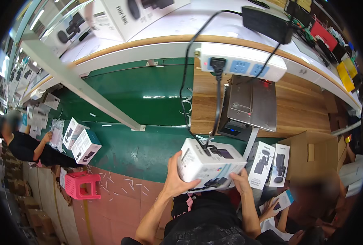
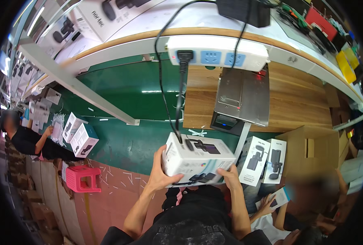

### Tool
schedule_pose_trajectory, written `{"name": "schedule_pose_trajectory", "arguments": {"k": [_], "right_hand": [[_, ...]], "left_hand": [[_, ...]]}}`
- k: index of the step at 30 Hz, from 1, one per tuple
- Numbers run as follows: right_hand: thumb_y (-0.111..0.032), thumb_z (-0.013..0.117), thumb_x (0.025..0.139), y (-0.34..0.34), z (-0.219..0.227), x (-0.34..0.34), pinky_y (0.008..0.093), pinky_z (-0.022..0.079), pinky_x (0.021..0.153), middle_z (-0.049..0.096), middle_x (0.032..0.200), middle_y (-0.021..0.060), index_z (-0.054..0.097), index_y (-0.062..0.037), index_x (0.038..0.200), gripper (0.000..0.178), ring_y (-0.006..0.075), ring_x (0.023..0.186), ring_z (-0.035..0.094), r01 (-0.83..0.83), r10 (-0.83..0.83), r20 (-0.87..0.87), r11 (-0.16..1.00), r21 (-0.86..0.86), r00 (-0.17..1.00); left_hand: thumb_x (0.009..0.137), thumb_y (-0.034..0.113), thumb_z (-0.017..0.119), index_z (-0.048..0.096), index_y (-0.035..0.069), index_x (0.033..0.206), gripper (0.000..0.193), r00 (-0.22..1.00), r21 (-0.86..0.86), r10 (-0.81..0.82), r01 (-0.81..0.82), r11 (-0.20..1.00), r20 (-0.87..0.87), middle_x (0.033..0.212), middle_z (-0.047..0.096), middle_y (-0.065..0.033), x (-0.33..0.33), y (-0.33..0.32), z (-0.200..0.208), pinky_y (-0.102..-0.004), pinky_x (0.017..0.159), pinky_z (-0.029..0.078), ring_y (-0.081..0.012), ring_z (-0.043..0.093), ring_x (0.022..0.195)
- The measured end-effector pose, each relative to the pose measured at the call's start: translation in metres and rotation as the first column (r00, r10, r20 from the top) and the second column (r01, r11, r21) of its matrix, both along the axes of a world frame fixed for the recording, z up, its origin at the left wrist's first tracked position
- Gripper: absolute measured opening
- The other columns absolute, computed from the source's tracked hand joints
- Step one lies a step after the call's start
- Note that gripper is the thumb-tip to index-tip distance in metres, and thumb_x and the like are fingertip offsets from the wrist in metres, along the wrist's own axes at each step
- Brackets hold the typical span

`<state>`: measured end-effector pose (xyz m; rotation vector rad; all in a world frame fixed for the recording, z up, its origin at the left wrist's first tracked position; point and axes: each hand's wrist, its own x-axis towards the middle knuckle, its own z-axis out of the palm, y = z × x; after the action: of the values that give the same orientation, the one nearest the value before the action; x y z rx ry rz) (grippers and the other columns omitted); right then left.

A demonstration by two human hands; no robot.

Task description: Packing electronic devices into boxes at an assembly line.

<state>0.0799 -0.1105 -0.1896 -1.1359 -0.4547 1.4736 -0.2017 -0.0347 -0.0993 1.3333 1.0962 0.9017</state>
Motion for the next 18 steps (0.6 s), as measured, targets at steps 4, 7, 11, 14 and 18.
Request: {"name": "schedule_pose_trajectory", "arguments": {"k": [4,7,11,14,18], "right_hand": [[-0.012,0.079,0.081,-0.034,-0.01,0.005,0.0334,0.051,0.092,0.066,0.119,0.0161,0.052,0.0056,0.134,0.062,0.0226,0.107,0.064,0.027,0.079,0.276,0.932,-0.361,0.958],[-0.017,0.081,0.081,-0.04,0.017,0.011,0.0353,0.054,0.088,0.069,0.112,0.0155,0.054,0.0037,0.132,0.062,0.0227,0.105,0.066,-0.024,0.227,0.645,0.951,-0.307,0.73],[-0.026,0.086,0.072,-0.003,0.084,-0.01,0.0449,0.044,0.104,0.057,0.131,0.0208,0.05,-0.0001,0.137,0.079,0.0329,0.123,0.054,-0.335,0.209,0.894,0.94,-0.072,0.395],[-0.032,0.087,0.066,0.028,0.098,-0.035,0.0531,0.03,0.114,0.043,0.143,0.0278,0.043,-0.0017,0.144,0.094,0.0421,0.134,0.042,-0.597,0.093,0.996,0.798,-0.082,-0.012],[-0.034,0.086,0.063,0.054,0.078,-0.044,0.0598,0.018,0.119,0.037,0.144,0.0373,0.036,0.002,0.148,0.105,0.0501,0.137,0.034,-0.814,0.011,0.974,0.547,-0.194,-0.225]], "left_hand": [[0.059,0.029,0.087,0.036,-0.003,0.142,0.102,0.81,0.421,-0.023,0.328,0.845,-0.586,0.127,0.041,-0.0314,0.026,0.001,0.01,-0.055,0.101,0.034,-0.0497,0.042,0.117],[0.058,0.035,0.085,0.045,-0.006,0.135,0.096,0.62,0.368,-0.12,0.598,0.712,-0.775,0.13,0.04,-0.035,0.028,0.006,-0.031,-0.0582,0.104,0.034,-0.0512,0.043,0.118],[0.063,0.042,0.084,0.042,-0.009,0.138,0.1,0.532,0.286,-0.262,0.735,0.614,-0.805,0.138,0.035,-0.0397,0.028,0.003,-0.031,-0.062,0.113,0.025,-0.0554,0.035,0.131],[0.065,0.047,0.082,0.042,-0.011,0.138,0.101,0.441,0.285,-0.145,0.763,0.58,-0.886,0.138,0.035,-0.0407,0.024,0.005,-0.006,-0.061,0.113,0.025,-0.0549,0.036,0.129],[0.063,0.041,0.084,0.04,-0.009,0.14,0.103,0.418,0.248,-0.192,0.786,0.567,-0.888,0.137,0.034,-0.0419,0.011,0.014,-0.026,-0.0631,0.11,0.028,-0.0555,0.035,0.13]]}}
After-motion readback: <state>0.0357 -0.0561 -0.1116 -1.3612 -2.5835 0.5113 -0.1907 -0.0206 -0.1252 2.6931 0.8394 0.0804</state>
